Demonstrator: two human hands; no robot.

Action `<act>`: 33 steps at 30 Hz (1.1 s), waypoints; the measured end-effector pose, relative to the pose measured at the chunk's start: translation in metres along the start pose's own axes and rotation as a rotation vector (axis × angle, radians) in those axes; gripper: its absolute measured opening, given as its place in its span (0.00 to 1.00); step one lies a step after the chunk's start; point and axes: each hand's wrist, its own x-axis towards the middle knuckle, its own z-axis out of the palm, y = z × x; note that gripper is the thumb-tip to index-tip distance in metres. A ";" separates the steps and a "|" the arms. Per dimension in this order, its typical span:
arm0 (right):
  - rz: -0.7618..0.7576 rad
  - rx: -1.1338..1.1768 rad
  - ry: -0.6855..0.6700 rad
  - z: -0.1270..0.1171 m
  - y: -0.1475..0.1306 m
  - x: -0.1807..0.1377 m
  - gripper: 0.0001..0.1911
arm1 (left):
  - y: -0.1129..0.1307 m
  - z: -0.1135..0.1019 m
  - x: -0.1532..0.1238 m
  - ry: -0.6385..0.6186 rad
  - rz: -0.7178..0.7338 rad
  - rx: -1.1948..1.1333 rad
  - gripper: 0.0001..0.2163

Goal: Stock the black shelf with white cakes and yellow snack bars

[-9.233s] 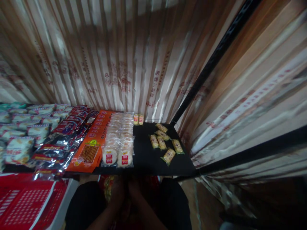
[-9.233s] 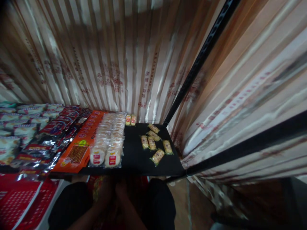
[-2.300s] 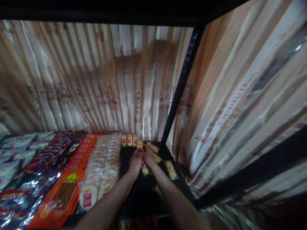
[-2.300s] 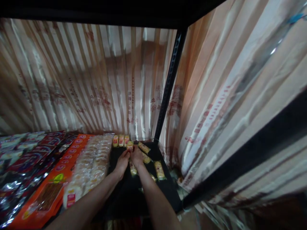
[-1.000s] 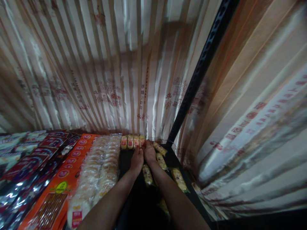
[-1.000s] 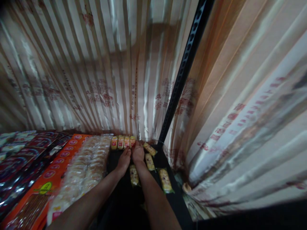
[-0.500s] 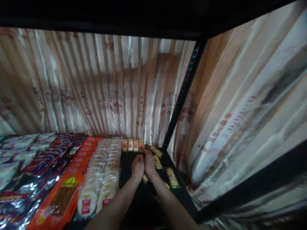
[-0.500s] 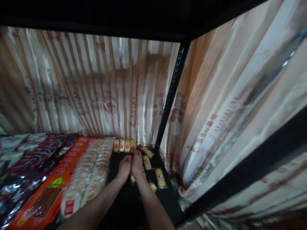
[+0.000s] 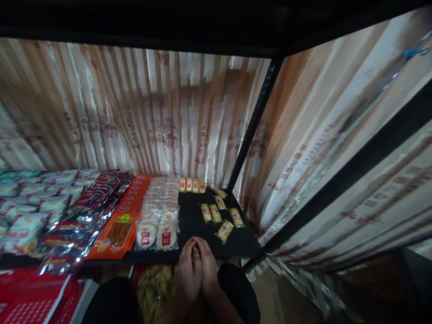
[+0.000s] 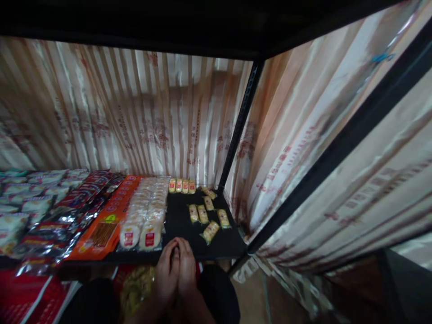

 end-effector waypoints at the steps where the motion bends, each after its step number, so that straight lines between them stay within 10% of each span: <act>1: 0.026 -0.010 -0.032 0.006 0.007 -0.017 0.20 | -0.010 -0.006 -0.014 -0.014 -0.025 0.001 0.19; 9: 0.204 -0.024 -0.336 0.052 0.042 -0.084 0.21 | -0.060 -0.039 -0.061 -0.181 -0.355 0.114 0.21; 20: 0.209 -0.190 -0.637 0.080 0.025 -0.051 0.22 | -0.118 -0.051 -0.009 -0.202 -0.468 0.483 0.17; 33: 0.366 -0.143 -0.468 0.131 0.042 -0.051 0.20 | -0.172 -0.073 0.036 -0.403 -0.512 0.777 0.14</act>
